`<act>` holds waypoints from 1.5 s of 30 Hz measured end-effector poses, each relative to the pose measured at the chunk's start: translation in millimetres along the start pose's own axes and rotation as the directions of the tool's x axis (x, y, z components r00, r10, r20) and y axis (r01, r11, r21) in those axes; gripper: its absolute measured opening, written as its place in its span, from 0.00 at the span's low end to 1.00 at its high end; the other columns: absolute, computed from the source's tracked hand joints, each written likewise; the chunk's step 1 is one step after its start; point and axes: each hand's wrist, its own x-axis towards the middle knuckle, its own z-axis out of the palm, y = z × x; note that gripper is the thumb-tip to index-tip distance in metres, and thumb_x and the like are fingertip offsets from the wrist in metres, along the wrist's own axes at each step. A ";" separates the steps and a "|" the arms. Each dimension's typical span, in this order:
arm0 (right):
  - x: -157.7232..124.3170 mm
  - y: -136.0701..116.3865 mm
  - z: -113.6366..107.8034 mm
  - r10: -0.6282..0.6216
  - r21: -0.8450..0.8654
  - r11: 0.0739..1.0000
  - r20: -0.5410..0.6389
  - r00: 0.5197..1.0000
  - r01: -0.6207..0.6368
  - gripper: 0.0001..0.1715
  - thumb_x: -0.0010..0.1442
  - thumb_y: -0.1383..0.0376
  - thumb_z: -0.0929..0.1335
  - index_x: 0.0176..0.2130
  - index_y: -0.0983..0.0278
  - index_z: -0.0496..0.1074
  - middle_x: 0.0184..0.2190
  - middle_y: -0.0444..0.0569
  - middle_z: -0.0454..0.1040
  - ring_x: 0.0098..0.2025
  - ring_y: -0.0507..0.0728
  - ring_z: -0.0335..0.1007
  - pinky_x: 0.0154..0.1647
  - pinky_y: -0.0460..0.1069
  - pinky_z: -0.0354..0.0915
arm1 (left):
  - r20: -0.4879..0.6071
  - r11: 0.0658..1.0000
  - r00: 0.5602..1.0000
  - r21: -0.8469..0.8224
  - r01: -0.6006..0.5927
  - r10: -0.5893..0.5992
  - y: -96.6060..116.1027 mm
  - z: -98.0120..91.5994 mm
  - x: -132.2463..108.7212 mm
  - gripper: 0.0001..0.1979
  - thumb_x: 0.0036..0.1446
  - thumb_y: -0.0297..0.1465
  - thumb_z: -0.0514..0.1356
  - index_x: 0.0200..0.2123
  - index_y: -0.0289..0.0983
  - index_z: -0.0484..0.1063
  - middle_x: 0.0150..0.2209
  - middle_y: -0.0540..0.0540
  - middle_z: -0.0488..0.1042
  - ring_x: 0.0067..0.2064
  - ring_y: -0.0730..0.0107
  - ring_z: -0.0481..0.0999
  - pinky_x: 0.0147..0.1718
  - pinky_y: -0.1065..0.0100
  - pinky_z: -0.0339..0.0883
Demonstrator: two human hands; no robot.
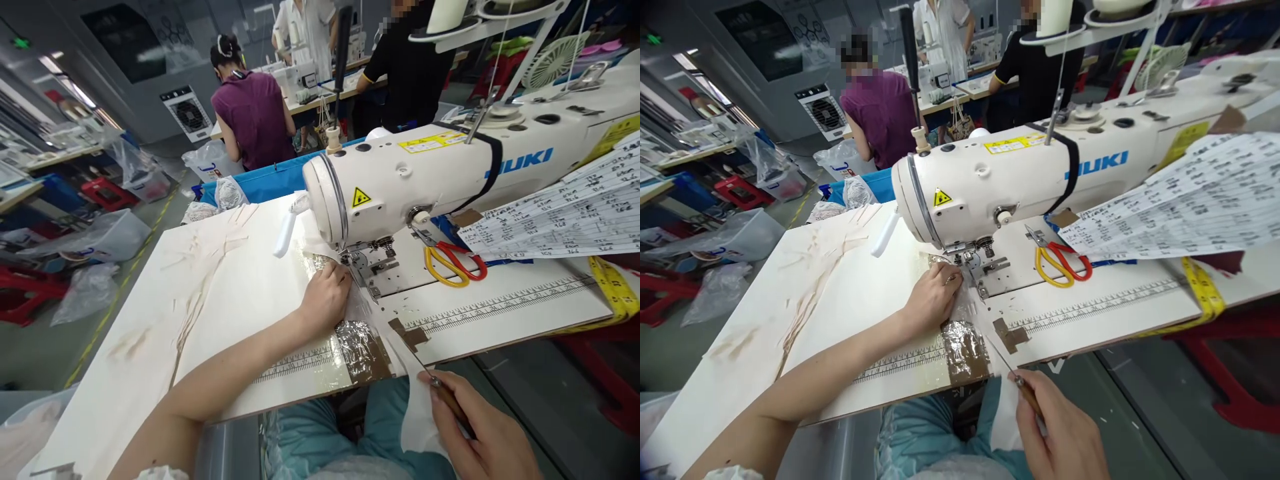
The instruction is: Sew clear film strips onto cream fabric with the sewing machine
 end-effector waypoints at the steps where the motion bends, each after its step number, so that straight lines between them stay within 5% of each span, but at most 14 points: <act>1: 0.4 0.8 -1.8 -0.017 -0.021 1.000 0.001 1.000 0.017 0.11 0.69 0.63 0.61 0.48 0.58 0.69 0.38 0.49 0.82 0.33 0.56 0.81 0.28 0.42 0.74 | 0.006 1.000 1.000 0.004 0.000 0.000 2.0 -0.9 -2.0 0.14 0.66 0.25 0.49 0.48 0.30 0.72 0.51 0.36 0.72 0.52 0.52 0.68 0.45 0.55 0.72; 10: -10.1 20.9 -1.0 0.002 -0.058 0.998 0.110 0.994 0.004 0.14 0.69 0.64 0.60 0.52 0.59 0.68 0.44 0.53 0.81 0.37 0.55 0.81 0.27 0.41 0.73 | 0.028 0.998 0.998 -0.007 -0.064 0.064 3.6 -3.4 -12.8 0.19 0.65 0.24 0.48 0.56 0.30 0.68 0.56 0.36 0.71 0.56 0.53 0.68 0.50 0.56 0.67; 16: -10.4 21.8 0.0 0.221 0.120 0.964 0.121 0.968 -0.235 0.16 0.68 0.59 0.63 0.51 0.61 0.73 0.44 0.53 0.80 0.40 0.56 0.79 0.39 0.43 0.73 | 0.031 0.991 0.999 -0.132 -0.018 0.022 -2.3 -3.4 -13.8 0.19 0.63 0.24 0.50 0.55 0.30 0.70 0.57 0.39 0.72 0.59 0.55 0.68 0.54 0.54 0.66; 22: -1.7 16.2 7.2 0.579 0.402 0.710 0.133 0.804 -0.578 0.25 0.60 0.46 0.69 0.46 0.60 0.78 0.46 0.52 0.79 0.50 0.60 0.74 0.45 0.41 0.70 | 0.087 0.971 0.996 -0.233 0.051 -0.031 -13.3 -5.8 -10.5 0.21 0.63 0.23 0.50 0.57 0.32 0.70 0.59 0.44 0.72 0.62 0.59 0.66 0.59 0.52 0.64; 26: 2.4 4.0 14.3 0.626 0.601 0.437 0.332 0.706 -0.670 0.30 0.53 0.44 0.74 0.45 0.62 0.80 0.43 0.54 0.80 0.46 0.64 0.77 0.39 0.47 0.74 | 0.096 0.982 0.995 -0.188 0.023 -0.005 -15.3 -6.7 -9.0 0.21 0.63 0.24 0.50 0.58 0.30 0.68 0.59 0.42 0.71 0.62 0.59 0.66 0.59 0.54 0.64; 29: -0.7 -7.9 25.4 0.579 0.652 0.300 0.456 0.676 -0.696 0.28 0.54 0.44 0.74 0.45 0.61 0.81 0.42 0.54 0.80 0.43 0.65 0.78 0.36 0.49 0.76 | 0.095 0.992 0.995 -0.123 -0.014 0.026 -14.5 -6.6 -10.1 0.21 0.64 0.25 0.49 0.59 0.29 0.67 0.60 0.40 0.70 0.62 0.57 0.66 0.58 0.54 0.64; 31: -3.4 -9.2 31.1 0.554 0.641 0.323 0.468 0.688 -0.696 0.27 0.55 0.45 0.73 0.46 0.60 0.81 0.43 0.54 0.80 0.45 0.64 0.78 0.37 0.49 0.75 | 0.103 0.996 0.993 -0.075 -0.046 0.054 -13.0 -5.9 -11.0 0.21 0.64 0.25 0.50 0.59 0.29 0.67 0.60 0.39 0.69 0.62 0.55 0.66 0.56 0.54 0.65; 36: -2.0 6.0 28.8 0.545 0.546 0.579 0.292 0.786 -0.605 0.29 0.58 0.47 0.72 0.52 0.62 0.77 0.49 0.54 0.78 0.52 0.63 0.73 0.48 0.47 0.71 | 0.084 0.999 0.995 -0.004 -0.050 0.050 -7.9 -2.1 -9.0 0.20 0.63 0.25 0.50 0.57 0.27 0.68 0.58 0.36 0.69 0.58 0.52 0.66 0.51 0.54 0.68; 42: 14.3 5.4 28.5 0.499 0.425 0.753 0.127 0.857 -0.502 0.30 0.62 0.45 0.67 0.52 0.63 0.76 0.48 0.56 0.78 0.48 0.62 0.75 0.44 0.47 0.73 | 0.001 0.998 1.000 -0.060 -0.019 0.019 -10.5 0.2 -3.9 0.18 0.63 0.23 0.49 0.53 0.27 0.69 0.50 0.34 0.69 0.52 0.52 0.65 0.49 0.53 0.69; 45: 19.4 4.5 32.5 0.437 0.412 0.792 0.133 0.890 -0.451 0.28 0.63 0.46 0.67 0.50 0.64 0.77 0.48 0.57 0.78 0.47 0.63 0.76 0.44 0.47 0.73 | -0.048 0.994 0.997 -0.087 -0.063 0.058 -14.1 1.3 -4.3 0.17 0.62 0.22 0.48 0.51 0.27 0.70 0.47 0.35 0.70 0.48 0.54 0.66 0.47 0.54 0.71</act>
